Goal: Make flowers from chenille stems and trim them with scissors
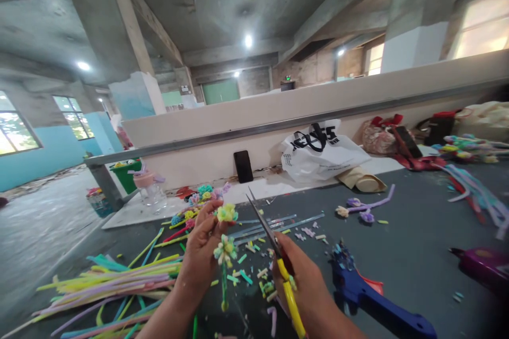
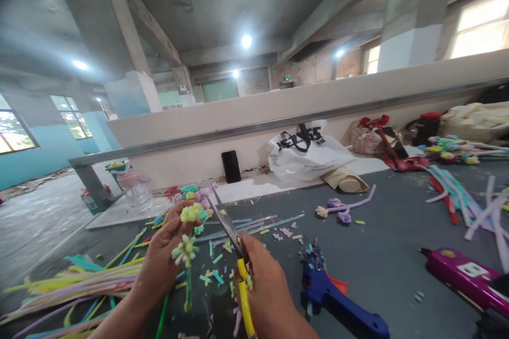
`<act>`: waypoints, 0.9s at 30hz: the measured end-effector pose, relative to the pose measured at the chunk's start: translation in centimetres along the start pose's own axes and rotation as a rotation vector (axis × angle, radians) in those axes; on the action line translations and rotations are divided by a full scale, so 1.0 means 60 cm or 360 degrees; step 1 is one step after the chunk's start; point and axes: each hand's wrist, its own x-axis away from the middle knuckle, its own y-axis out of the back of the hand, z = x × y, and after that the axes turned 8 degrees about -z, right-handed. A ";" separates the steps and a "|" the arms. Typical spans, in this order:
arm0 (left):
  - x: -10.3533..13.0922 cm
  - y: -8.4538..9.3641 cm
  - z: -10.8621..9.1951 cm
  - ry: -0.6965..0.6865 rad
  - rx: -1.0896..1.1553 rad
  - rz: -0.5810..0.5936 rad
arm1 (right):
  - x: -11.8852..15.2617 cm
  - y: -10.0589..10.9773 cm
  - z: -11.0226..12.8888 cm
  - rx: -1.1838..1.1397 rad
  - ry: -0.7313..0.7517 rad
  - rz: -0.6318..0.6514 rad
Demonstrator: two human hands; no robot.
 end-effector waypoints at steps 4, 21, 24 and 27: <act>-0.003 0.004 0.003 -0.0116 -0.0268 -0.0154 | 0.000 -0.005 -0.005 -0.0005 -0.0043 -0.0022; -0.013 0.015 -0.006 -0.0521 -0.0980 -0.0163 | 0.001 -0.031 -0.039 -0.0090 -0.0344 -0.0149; -0.021 0.019 -0.001 -0.0465 -0.0897 -0.0134 | -0.001 -0.030 -0.045 0.0026 -0.0297 -0.0131; -0.027 0.019 0.000 -0.0269 -0.0628 -0.0051 | 0.000 -0.033 -0.052 0.0172 -0.0244 -0.0101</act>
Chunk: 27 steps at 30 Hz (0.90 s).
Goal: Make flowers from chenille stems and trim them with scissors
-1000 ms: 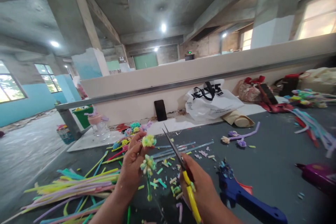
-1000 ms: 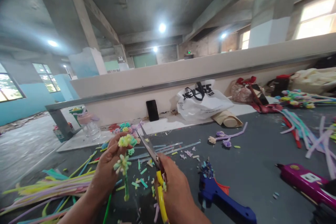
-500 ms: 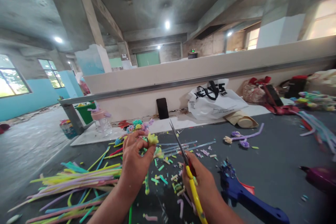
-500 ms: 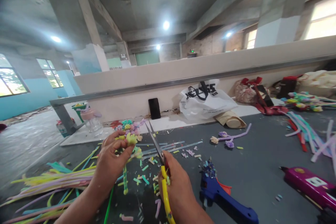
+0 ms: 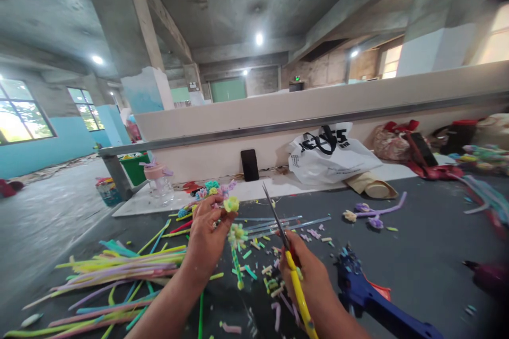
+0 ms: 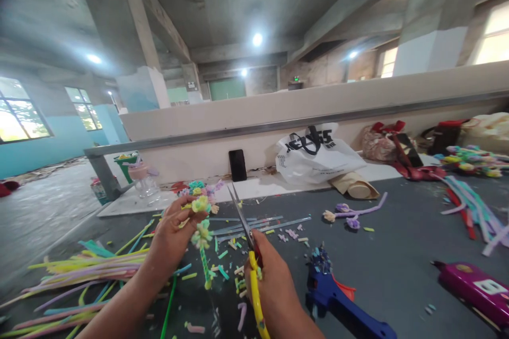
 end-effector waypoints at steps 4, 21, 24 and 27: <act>-0.001 -0.001 -0.004 0.0476 0.0570 0.0186 | 0.002 -0.005 -0.005 0.0045 -0.0019 -0.0017; 0.003 -0.006 0.016 0.1264 0.1539 0.0270 | 0.002 -0.005 -0.007 0.0077 0.0039 0.0015; 0.003 -0.004 0.018 0.1392 0.1693 0.0232 | 0.001 -0.006 -0.007 0.0073 0.0030 -0.0009; 0.004 -0.004 0.020 0.1505 0.1766 0.0197 | 0.000 -0.008 -0.009 0.0052 0.0064 -0.0003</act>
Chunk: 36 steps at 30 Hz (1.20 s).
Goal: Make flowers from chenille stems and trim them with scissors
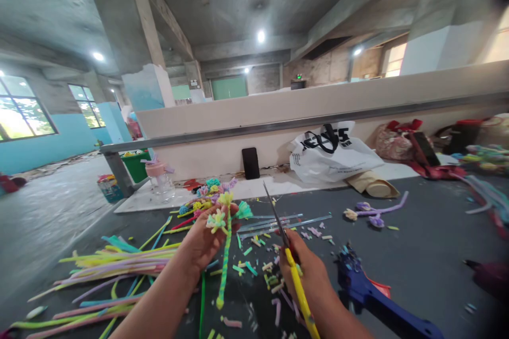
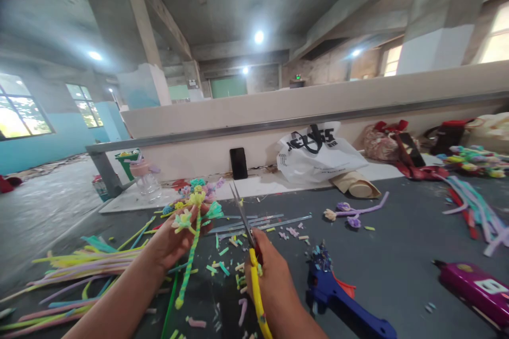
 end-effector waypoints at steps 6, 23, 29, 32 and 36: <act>0.000 0.003 0.001 0.0190 0.0036 -0.0020 | 0.001 -0.008 -0.009 -0.0018 -0.0023 -0.0025; 0.006 -0.008 0.008 -0.0039 -0.0432 0.0223 | 0.002 0.001 0.002 0.0023 -0.0046 0.0070; 0.008 -0.016 0.008 -0.0243 -0.0647 0.0223 | 0.000 0.004 0.004 0.0025 -0.0032 0.0066; 0.009 -0.020 0.009 -0.0405 -0.0731 0.0191 | 0.000 0.006 0.007 0.0064 -0.0052 0.0074; 0.012 -0.019 0.015 -0.0598 -0.0833 0.0181 | 0.004 0.006 0.007 0.0032 0.0006 0.0085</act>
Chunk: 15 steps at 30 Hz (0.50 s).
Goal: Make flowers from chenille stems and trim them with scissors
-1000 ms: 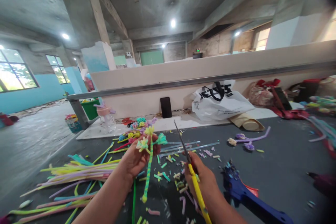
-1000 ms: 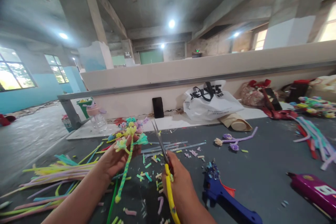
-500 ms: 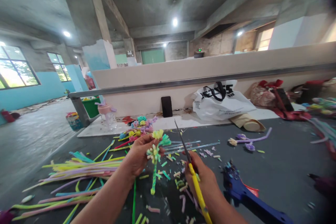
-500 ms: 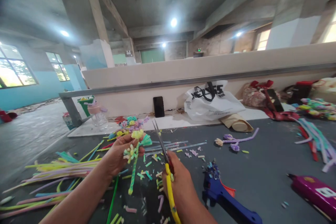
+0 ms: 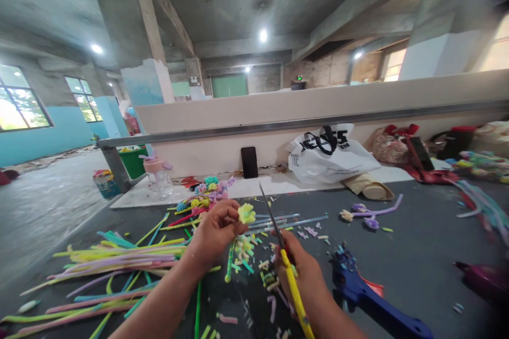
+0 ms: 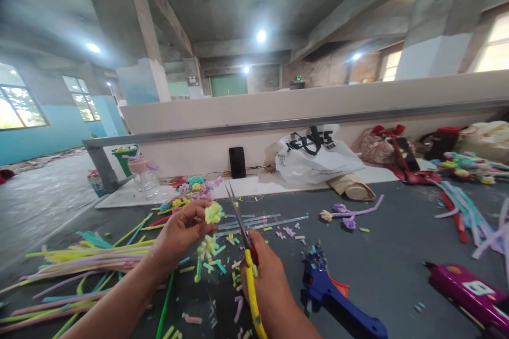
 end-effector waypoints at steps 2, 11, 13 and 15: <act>0.002 0.000 0.004 -0.0108 -0.0088 -0.0028 | 0.002 0.002 0.003 -0.0045 0.0010 0.0015; 0.022 -0.019 -0.019 -0.0147 -0.0297 -0.0234 | 0.001 0.024 0.039 -0.0201 0.0028 0.0138; 0.026 -0.026 -0.023 -0.0053 -0.0197 -0.0240 | 0.001 0.026 0.040 -0.0202 0.0062 0.0130; 0.029 -0.029 -0.024 0.0012 -0.0114 -0.0224 | 0.001 0.027 0.039 -0.0175 0.0109 0.0119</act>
